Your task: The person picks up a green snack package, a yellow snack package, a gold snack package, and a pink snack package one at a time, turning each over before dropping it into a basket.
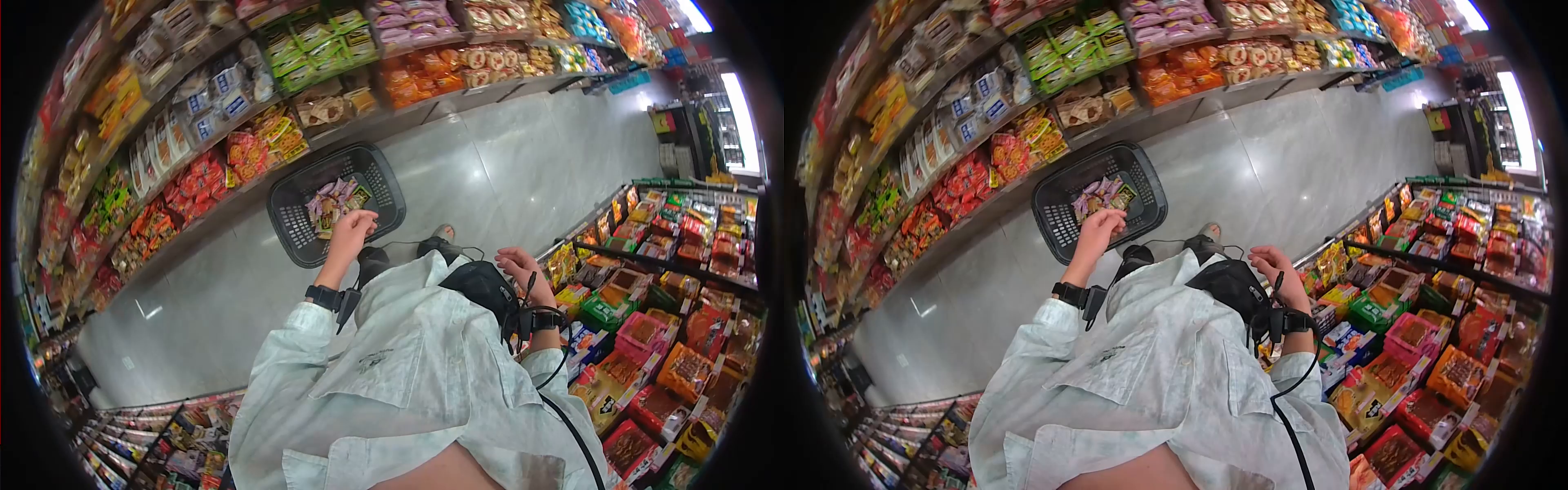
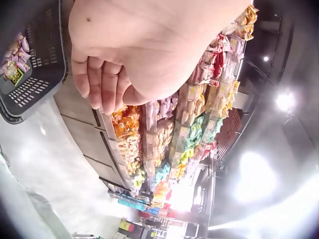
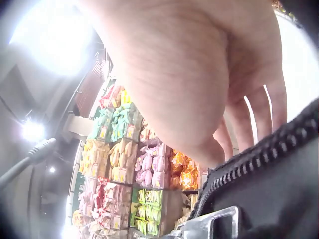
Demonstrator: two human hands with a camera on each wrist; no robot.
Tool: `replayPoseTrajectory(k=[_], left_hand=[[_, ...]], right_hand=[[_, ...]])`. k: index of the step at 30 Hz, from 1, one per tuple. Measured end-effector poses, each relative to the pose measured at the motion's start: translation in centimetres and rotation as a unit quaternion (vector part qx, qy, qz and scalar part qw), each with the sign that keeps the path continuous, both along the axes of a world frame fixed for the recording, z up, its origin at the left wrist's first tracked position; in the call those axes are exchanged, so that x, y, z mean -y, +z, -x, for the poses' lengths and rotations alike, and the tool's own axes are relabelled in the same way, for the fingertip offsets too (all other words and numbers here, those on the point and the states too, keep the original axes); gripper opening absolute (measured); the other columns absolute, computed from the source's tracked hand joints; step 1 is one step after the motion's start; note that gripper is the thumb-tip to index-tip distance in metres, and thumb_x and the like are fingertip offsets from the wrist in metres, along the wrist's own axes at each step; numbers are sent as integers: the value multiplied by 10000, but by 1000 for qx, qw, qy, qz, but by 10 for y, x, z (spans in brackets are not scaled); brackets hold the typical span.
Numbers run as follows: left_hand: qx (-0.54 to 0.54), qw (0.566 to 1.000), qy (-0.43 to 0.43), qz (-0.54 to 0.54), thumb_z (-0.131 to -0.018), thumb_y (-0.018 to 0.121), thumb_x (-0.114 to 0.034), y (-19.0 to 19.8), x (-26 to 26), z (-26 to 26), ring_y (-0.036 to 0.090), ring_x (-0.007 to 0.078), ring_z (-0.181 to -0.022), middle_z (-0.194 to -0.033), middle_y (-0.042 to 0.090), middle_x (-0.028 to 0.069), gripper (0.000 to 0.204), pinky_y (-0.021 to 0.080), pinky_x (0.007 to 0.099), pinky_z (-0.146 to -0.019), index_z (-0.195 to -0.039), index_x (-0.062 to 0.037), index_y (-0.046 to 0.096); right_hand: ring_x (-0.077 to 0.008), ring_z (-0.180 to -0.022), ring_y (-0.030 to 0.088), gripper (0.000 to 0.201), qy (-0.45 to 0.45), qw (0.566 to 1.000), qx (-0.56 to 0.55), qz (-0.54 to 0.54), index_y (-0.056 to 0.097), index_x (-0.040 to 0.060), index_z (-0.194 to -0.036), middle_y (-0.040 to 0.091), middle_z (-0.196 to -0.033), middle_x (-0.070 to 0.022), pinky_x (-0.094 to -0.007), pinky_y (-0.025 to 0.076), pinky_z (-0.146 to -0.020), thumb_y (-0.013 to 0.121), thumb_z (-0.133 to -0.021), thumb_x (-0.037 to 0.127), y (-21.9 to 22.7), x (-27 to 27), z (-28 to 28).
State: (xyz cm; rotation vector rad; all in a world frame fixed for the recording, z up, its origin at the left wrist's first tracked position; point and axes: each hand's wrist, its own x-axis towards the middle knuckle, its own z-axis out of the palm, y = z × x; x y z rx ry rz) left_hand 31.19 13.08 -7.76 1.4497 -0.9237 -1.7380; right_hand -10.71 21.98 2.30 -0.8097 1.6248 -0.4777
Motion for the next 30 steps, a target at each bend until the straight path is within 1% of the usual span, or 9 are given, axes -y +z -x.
replayPoseTrajectory(k=[6, 9, 11, 15, 17, 21, 24, 26, 30], left_hand=[[24, 1000, -6, 0, -1048, 565, -174, 23, 24, 90, 632, 81, -856, -936, 702, 13, 231, 509, 241, -790, -1117, -21, 724], [61, 998, -20, -2, -1043, 571, -172, 31, 17, 144, 637, 83, -849, -935, 706, 14, 229, 510, 244, -780, -1116, -22, 728], [77, 997, -17, -1, -1039, 575, -170, 27, 10, 182, 642, 87, -842, -931, 710, 15, 227, 510, 248, -773, -1118, -24, 730], [82, 995, -42, -49, -1028, 587, -175, 25, 11, 258, 658, 104, -846, -927, 721, 27, 231, 522, 265, -780, -1129, -30, 735], [85, 993, -73, -26, -1018, 597, -165, 29, 19, 295, 669, 113, -850, -941, 731, 42, 227, 529, 269, -792, -1131, -20, 729], [76, 988, -132, 17, -999, 607, -140, 34, 42, 361, 683, 122, -871, -930, 739, 63, 223, 540, 272, -815, -1130, -2, 723], [68, 980, -180, 42, -988, 609, -128, 35, 64, 400, 688, 126, -876, -927, 739, 70, 222, 545, 273, -816, -1125, 3, 724], [60, 977, -200, 46, -982, 610, -126, 39, 79, 425, 689, 127, -873, -930, 740, 73, 224, 547, 272, -814, -1122, 7, 723], [55, 970, -235, 33, -980, 612, -126, 23, 115, 466, 682, 126, -854, -923, 736, 61, 222, 545, 271, -801, -1121, 3, 726]], right_hand=[[-192, -1102, 682, 331, -22, 999, 39, 13, 643, 57, -1301, 724, -1217, -89, -328, 518, -970, 667, -1021, 234, -39, -23, 85], [-185, -1100, 681, 323, -59, 996, 57, -19, 651, 60, -1292, 725, -1216, -80, -331, 517, -968, 667, -1023, 237, -54, -24, 141], [-174, -1091, 679, 296, -92, 992, 90, 7, 663, 68, -1276, 728, -1204, -69, -330, 515, -966, 654, -1027, 228, -65, -26, 179], [-169, -1082, 678, 305, -131, 989, 67, 32, 649, 48, -1284, 731, -1168, -64, -318, 518, -954, 641, -1029, 213, -62, -22, 241], [-170, -1087, 678, 302, -153, 985, 73, 44, 648, 47, -1280, 730, -1162, -63, -317, 518, -954, 641, -1028, 213, -60, -22, 268], [-169, -1093, 679, 293, -219, 967, 124, 40, 648, 61, -1277, 724, -1173, -66, -318, 524, -962, 642, -1032, 222, -49, -18, 299], [-167, -1093, 679, 296, -230, 961, 139, 57, 644, 64, -1284, 721, -1186, -69, -318, 526, -970, 638, -1037, 227, -54, -15, 319], [-168, -1095, 679, 303, -238, 960, 133, 58, 639, 62, -1290, 721, -1192, -74, -318, 525, -970, 639, -1038, 230, -57, -12, 331], [-171, -1096, 679, 312, -265, 956, 110, 64, 633, 58, -1295, 722, -1197, -83, -317, 525, -969, 644, -1038, 236, -56, -4, 366]])
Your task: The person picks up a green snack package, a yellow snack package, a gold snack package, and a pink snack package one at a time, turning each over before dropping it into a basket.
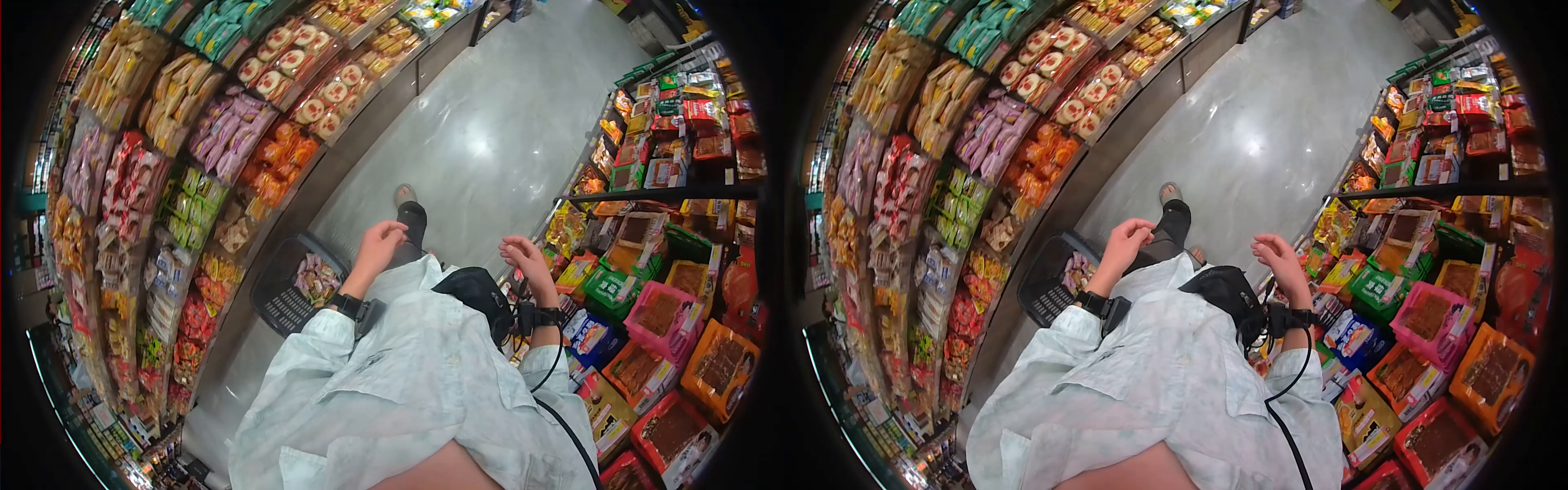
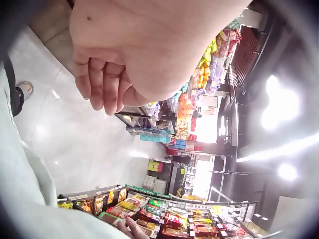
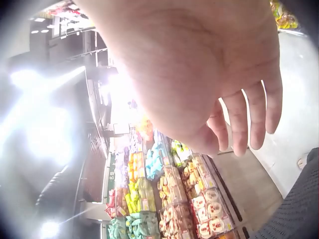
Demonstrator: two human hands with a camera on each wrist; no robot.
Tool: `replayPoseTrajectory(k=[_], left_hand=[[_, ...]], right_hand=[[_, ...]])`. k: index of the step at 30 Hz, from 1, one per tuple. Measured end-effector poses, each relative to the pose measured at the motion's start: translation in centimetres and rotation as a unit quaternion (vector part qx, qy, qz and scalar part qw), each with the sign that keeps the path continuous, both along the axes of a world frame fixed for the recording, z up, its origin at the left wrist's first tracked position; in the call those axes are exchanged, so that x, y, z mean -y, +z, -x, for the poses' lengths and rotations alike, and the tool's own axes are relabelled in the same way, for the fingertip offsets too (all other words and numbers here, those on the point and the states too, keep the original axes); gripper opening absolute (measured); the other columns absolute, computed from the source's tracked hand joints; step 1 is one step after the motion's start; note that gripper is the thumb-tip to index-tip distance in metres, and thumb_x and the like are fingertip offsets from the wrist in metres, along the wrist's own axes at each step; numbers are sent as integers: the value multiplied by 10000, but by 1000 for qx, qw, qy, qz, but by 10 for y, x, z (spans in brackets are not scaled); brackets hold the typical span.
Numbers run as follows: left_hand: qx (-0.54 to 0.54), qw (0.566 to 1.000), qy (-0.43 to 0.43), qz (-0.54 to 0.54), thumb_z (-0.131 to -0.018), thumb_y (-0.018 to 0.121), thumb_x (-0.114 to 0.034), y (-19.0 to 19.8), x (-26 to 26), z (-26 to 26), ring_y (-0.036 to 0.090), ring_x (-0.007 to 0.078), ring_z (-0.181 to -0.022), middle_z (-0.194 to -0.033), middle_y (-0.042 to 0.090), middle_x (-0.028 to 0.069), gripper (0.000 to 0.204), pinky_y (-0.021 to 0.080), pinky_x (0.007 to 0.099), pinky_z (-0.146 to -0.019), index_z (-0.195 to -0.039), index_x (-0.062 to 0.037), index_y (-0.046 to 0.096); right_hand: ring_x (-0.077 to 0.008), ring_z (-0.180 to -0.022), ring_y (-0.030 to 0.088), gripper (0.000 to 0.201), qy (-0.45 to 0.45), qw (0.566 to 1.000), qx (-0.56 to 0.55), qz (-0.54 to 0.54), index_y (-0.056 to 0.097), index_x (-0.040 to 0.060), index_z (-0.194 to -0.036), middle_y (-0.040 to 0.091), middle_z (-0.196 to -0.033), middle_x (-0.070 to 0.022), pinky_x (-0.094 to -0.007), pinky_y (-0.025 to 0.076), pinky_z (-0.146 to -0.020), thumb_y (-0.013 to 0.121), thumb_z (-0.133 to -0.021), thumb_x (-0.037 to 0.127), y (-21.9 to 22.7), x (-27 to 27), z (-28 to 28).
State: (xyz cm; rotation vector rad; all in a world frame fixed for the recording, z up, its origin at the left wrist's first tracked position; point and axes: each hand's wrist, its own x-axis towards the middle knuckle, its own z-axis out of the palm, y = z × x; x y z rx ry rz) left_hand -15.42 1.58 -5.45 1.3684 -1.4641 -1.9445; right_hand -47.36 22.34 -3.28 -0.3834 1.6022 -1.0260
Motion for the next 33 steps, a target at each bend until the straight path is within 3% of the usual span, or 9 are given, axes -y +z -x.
replayPoseTrajectory(k=[8, 11, 19, 23, 24, 27, 28, 31, 33], left_hand=[[-15, 992, 16, -121, -996, 596, -168, -16, 112, 84, 665, 118, -879, -960, 722, 44, 238, 529, 263, -785, -1133, -16, 719], [-42, 992, 11, -117, -1001, 591, -176, -29, 155, 115, 660, 118, -863, -944, 715, 40, 241, 526, 261, -783, -1135, -18, 715], [-6, 995, 23, -94, -991, 599, -164, -20, 239, 160, 661, 119, -852, -943, 719, 38, 222, 523, 266, -779, -1121, -22, 710], [16, 992, 71, -107, -996, 618, -176, -43, 266, 176, 667, 115, -863, -936, 719, 32, 204, 524, 258, -783, -1112, -39, 713], [29, 989, 86, -115, -996, 624, -180, -44, 264, 177, 668, 114, -866, -937, 720, 30, 199, 523, 256, -782, -1110, -44, 715], [42, 984, 133, -115, -1003, 630, -193, -45, 277, 192, 668, 110, -862, -940, 721, 28, 197, 524, 259, -772, -1115, -57, 716], [61, 980, 149, -115, -1011, 620, -201, -38, 281, 201, 669, 113, -851, -936, 722, 25, 201, 527, 262, -768, -1129, -67, 712], [70, 980, 164, -90, -1023, 606, -221, -17, 300, 227, 672, 115, -852, -945, 722, 32, 223, 530, 259, -773, -1149, -65, 705], [67, 980, 170, -79, -1033, 585, -220, -6, 314, 245, 671, 117, -866, -977, 722, 48, 238, 530, 262, -775, -1162, -53, 695]], right_hand=[[-155, -1074, 692, 332, -152, 988, -14, -38, 631, 51, -1301, 719, -1197, -75, -287, 558, -934, 670, -1026, 233, -8, 21, 79], [-155, -1071, 693, 325, -184, 982, 24, -46, 629, 58, -1306, 720, -1194, -69, -289, 558, -936, 657, -1033, 233, 2, 49, 97], [-139, -1070, 669, 305, -115, 991, -1, -75, 610, 63, -1321, 694, -1218, -69, -282, 527, -952, 607, -1054, 209, 16, 142, 166], [-171, -1084, 673, 322, -88, 990, 35, -105, 623, 68, -1332, 704, -1214, -84, -308, 535, -953, 609, -1057, 236, -25, 181, 213], [-209, -1100, 674, 407, -50, 994, 14, -100, 640, 55, -1312, 708, -1227, -101, -360, 524, -983, 505, -1073, 355, -16, 204, 218], [-242, -1118, 669, 562, -43, 987, 149, -36, 657, 39, -1291, 708, -1246, -113, -404, 498, -1013, 355, -1053, 449, -40, 241, 274], [-260, -1132, 663, 647, -43, 993, 102, -39, 691, 15, -1208, 716, -1234, -124, -414, 477, -1030, 263, -1026, 464, -24, 265, 281], [-267, -1134, 659, 644, -47, 998, 41, 11, 718, 13, -1116, 725, -1206, -138, -415, 476, -1030, 264, -1032, 463, -35, 308, 324], [-266, -1116, 657, 632, -26, 999, 7, 41, 743, -6, -962, 731, -1146, -152, -404, 481, -1021, 266, -1025, 404, -41, 332, 350]])
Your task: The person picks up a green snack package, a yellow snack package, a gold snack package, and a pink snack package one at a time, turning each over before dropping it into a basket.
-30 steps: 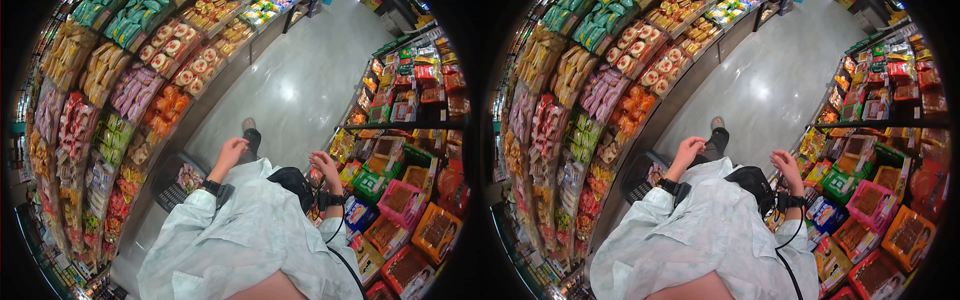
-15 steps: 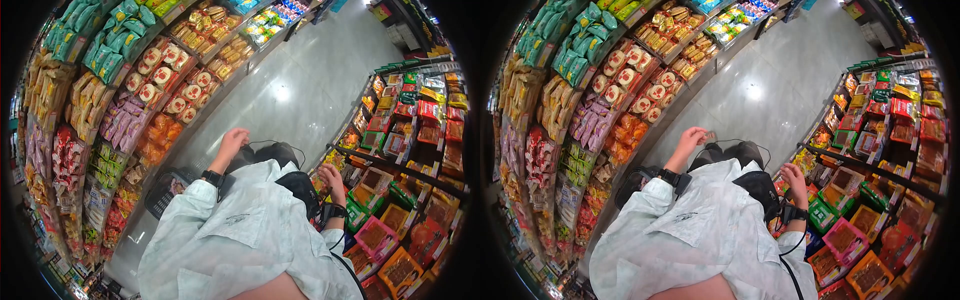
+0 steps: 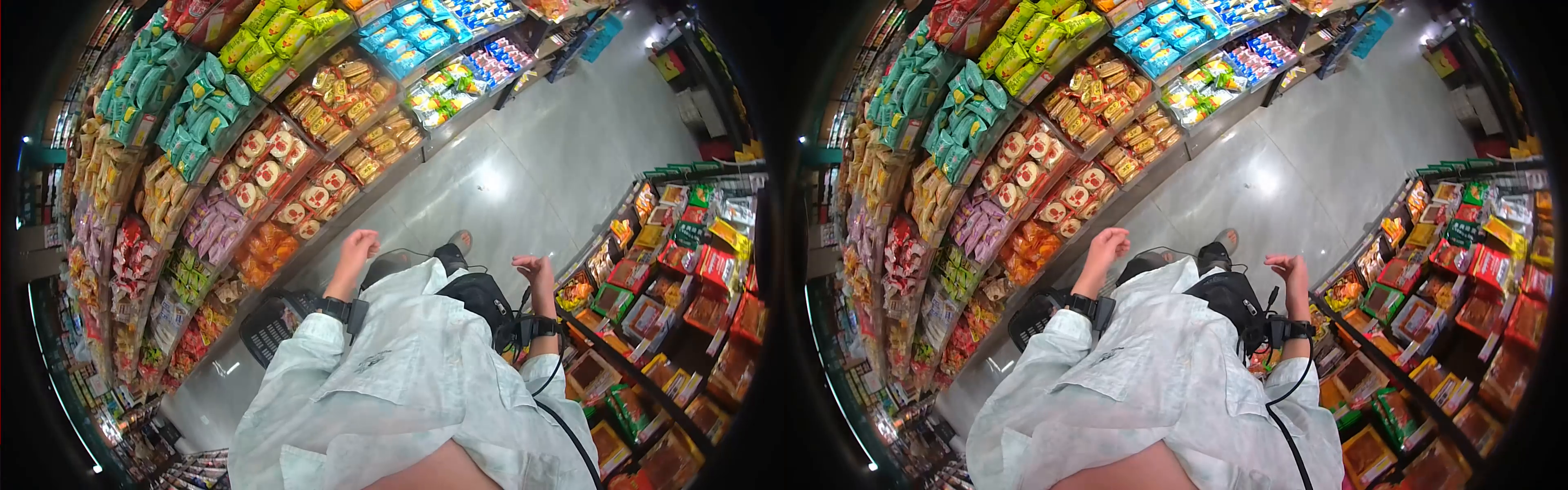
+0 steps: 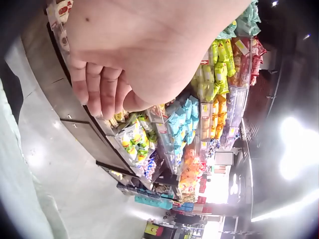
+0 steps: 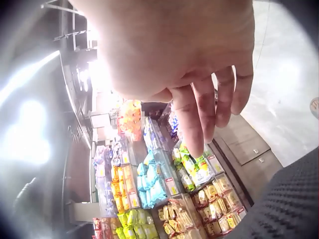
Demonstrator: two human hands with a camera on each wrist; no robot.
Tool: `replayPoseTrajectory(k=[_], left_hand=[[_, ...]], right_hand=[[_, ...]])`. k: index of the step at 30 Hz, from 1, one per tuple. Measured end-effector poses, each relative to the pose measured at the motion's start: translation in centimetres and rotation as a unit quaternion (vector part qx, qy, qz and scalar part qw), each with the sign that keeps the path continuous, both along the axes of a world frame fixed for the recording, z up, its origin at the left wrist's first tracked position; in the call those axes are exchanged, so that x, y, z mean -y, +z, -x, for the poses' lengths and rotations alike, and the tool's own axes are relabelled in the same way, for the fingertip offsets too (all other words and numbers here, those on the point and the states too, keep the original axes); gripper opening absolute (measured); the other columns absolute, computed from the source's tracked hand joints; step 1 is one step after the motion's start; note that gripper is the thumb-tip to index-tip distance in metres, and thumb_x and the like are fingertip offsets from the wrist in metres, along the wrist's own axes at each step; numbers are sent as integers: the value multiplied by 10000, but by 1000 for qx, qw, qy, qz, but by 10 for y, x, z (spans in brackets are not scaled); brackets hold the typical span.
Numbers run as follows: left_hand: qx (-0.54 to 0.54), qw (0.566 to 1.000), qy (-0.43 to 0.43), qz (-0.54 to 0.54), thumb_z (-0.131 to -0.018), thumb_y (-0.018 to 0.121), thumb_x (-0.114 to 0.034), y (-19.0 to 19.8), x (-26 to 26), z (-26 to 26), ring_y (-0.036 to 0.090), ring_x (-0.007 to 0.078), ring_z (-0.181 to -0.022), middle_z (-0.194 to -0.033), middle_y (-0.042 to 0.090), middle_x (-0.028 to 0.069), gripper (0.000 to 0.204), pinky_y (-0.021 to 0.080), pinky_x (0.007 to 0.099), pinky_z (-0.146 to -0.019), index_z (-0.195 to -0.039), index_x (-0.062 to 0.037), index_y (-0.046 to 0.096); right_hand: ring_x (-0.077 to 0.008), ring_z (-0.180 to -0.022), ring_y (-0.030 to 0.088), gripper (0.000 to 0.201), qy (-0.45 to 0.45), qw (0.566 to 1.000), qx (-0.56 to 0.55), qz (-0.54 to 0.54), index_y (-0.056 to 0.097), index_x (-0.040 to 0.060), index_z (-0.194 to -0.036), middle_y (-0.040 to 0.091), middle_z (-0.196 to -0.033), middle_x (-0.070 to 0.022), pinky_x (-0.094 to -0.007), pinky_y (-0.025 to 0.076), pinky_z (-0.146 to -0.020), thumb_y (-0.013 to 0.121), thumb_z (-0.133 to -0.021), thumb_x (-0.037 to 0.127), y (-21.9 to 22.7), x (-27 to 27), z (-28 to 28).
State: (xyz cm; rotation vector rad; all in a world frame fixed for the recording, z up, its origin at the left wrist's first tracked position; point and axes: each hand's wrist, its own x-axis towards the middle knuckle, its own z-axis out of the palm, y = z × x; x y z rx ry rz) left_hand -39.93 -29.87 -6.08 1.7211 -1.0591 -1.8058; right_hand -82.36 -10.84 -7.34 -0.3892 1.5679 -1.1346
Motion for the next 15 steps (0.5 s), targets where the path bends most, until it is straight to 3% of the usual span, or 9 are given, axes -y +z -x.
replayPoseTrajectory(k=[3, 6, 9, 12, 15], left_hand=[[-5, 1000, 15, 23, -1037, 576, -206, 13, 16, 21, 671, 120, -871, -985, 719, 49, 238, 533, 266, -783, -1170, -42, 686], [-3, 1000, 7, 6, -1049, 571, -212, 24, 24, 38, 666, 110, -874, -960, 706, 22, 219, 532, 271, -804, -1164, -61, 681], [18, 1000, -2, -20, -1045, 578, -207, 21, 31, 46, 666, 107, -873, -964, 709, 23, 215, 529, 267, -800, -1161, -60, 682], [6, 1000, 3, -28, -1040, 584, -195, 15, 49, 51, 665, 105, -863, -967, 708, 23, 206, 526, 263, -793, -1162, -60, 681], [-6, 1000, 7, -25, -1034, 591, -183, 3, 81, 56, 661, 103, -851, -973, 707, 24, 202, 524, 262, -780, -1169, -59, 677]], right_hand=[[-262, -1058, 669, 626, 29, 998, -19, 43, 755, -36, -809, 727, -1116, -157, -386, 499, -1002, 290, -996, 339, 3, 30, 23], [-243, -1015, 673, 540, 26, 998, -18, 60, 750, -35, -798, 728, -1079, -147, -367, 513, -976, 342, -981, 268, 8, 51, 36], [-200, -976, 668, 408, 22, 997, -52, 58, 738, -38, -815, 731, -1040, -129, -323, 525, -916, 416, -952, 173, -2, 69, 45], [-157, -954, 658, 272, -2, 999, 1, 41, 731, -25, -881, 733, -1003, -93, -284, 523, -868, 474, -902, 64, -10, 90, 51], [-126, -949, 651, 233, 33, 999, -31, 10, 729, 2, -955, 732, -1003, -59, -268, 516, -863, 509, -877, 15, -6, 120, 56]])
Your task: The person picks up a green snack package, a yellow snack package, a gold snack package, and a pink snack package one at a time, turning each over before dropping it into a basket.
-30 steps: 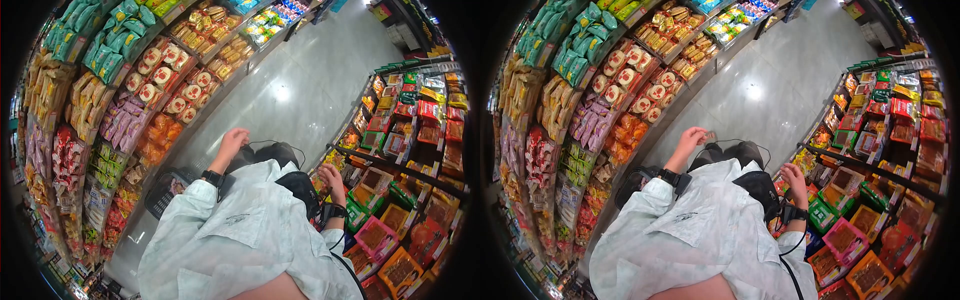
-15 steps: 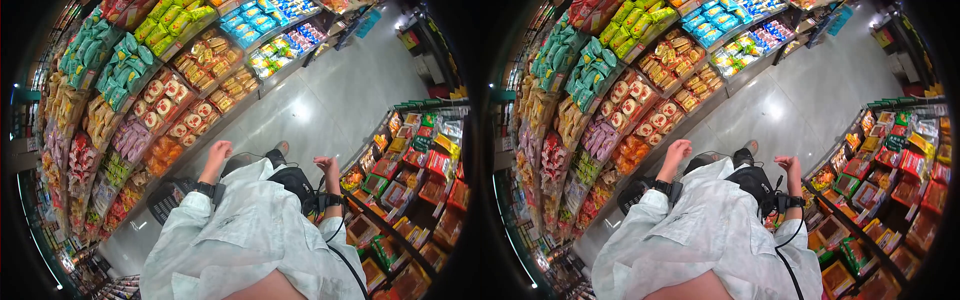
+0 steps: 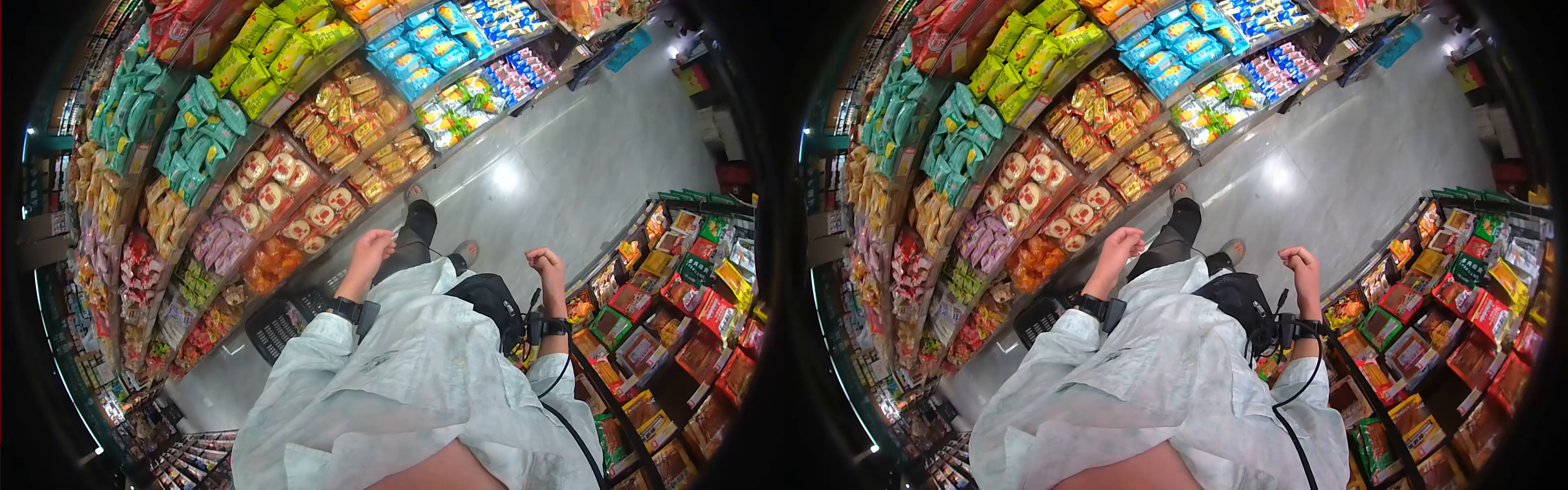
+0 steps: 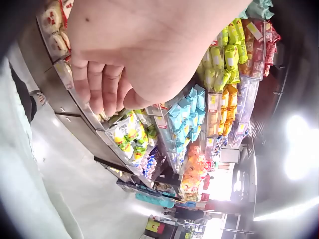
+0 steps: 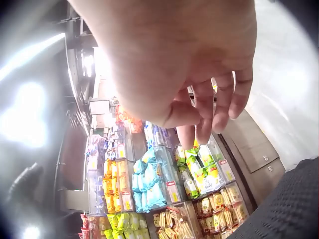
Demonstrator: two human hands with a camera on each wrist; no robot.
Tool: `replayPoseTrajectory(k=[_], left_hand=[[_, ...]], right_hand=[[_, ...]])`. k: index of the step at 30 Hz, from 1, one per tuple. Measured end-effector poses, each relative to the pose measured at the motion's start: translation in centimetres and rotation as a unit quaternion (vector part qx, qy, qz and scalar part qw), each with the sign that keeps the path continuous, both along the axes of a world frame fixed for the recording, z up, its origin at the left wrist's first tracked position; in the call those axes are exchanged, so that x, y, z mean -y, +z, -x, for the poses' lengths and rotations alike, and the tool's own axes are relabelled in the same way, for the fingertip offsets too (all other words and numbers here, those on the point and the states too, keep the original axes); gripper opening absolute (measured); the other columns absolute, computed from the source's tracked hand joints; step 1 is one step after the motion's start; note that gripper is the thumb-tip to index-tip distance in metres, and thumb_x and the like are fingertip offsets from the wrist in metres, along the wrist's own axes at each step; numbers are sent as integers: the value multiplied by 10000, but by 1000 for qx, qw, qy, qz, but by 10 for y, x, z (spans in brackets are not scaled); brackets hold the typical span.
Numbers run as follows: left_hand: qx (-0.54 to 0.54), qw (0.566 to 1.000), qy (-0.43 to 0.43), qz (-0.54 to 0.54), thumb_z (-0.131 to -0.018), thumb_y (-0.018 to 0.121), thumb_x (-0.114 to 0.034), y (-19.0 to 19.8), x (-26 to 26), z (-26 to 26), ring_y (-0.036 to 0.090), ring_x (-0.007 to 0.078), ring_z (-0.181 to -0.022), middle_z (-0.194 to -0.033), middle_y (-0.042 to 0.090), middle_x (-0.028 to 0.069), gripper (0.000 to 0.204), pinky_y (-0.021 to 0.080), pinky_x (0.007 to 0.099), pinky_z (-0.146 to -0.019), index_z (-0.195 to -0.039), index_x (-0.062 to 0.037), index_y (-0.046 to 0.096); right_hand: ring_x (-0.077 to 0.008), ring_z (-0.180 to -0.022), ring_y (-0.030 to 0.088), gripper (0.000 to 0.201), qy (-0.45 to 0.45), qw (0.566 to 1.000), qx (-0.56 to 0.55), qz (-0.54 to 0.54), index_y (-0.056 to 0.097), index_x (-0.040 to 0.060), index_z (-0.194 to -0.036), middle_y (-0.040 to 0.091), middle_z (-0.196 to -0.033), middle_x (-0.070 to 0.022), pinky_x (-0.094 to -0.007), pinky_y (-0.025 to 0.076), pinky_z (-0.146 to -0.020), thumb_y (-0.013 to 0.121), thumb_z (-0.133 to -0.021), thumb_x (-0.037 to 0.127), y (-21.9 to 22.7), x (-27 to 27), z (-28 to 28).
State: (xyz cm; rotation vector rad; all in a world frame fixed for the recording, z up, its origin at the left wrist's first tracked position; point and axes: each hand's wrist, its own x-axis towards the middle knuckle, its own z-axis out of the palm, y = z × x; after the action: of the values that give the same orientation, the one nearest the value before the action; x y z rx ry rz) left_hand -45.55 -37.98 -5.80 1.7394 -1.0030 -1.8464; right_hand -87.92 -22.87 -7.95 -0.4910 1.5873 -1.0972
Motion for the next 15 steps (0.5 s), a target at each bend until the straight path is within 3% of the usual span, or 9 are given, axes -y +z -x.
replayPoseTrajectory(k=[3, 7, 8, 11, 12, 15], left_hand=[[8, 997, -12, 76, -1027, 598, -165, -21, 54, 4, 654, 98, -844, -966, 704, 27, 192, 521, 263, -769, -1167, -55, 672], [35, 985, 40, 162, -966, 637, -100, -29, 143, 18, 648, 110, -787, -894, 679, 44, 208, 536, 280, -730, -1157, -16, 640], [-4, 987, 60, 148, -938, 663, -82, -40, 167, 17, 642, 157, -804, -1008, 648, 99, 290, 535, 308, -737, -1211, -15, 589], [155, 949, 45, 271, -897, 697, -69, -49, 228, 15, 628, 255, -941, -1141, 564, 168, 420, 526, 367, -822, -1274, -13, 519], [200, 926, 44, 316, -857, 742, -92, -55, 245, 12, 568, 365, -1080, -1218, 494, 230, 534, 491, 445, -936, -1309, -5, 473], [280, 906, 74, 310, -836, 775, -130, -66, 279, 5, 540, 414, -1135, -1245, 510, 244, 563, 466, 489, -980, -1301, -1, 484]], right_hand=[[-116, -933, 650, 222, 27, 998, -51, -10, 729, 22, -984, 732, -1004, -41, -264, 516, -860, 537, -875, -6, 16, 35, 2], [-102, -966, 667, 203, 11, 994, -96, -41, 719, 53, -1077, 732, -1020, -22, -249, 520, -866, 563, -950, 79, 33, 69, 8], [-105, -976, 673, 201, -11, 994, -90, -57, 716, 58, -1093, 737, -1037, -23, -250, 522, -872, 563, -967, 96, 40, 79, 6], [-111, -1011, 689, 192, -43, 992, -77, -86, 706, 78, -1132, 748, -1102, -32, -261, 532, -894, 575, -1014, 153, 51, 105, 3], [-112, -1013, 689, 192, -44, 992, -82, -89, 704, 79, -1137, 748, -1106, -34, -262, 532, -893, 578, -1019, 163, 56, 114, -1], [-115, -1017, 691, 196, -30, 991, -98, -90, 695, 83, -1161, 748, -1117, -35, -266, 532, -894, 588, -1033, 186, 60, 138, -9]])
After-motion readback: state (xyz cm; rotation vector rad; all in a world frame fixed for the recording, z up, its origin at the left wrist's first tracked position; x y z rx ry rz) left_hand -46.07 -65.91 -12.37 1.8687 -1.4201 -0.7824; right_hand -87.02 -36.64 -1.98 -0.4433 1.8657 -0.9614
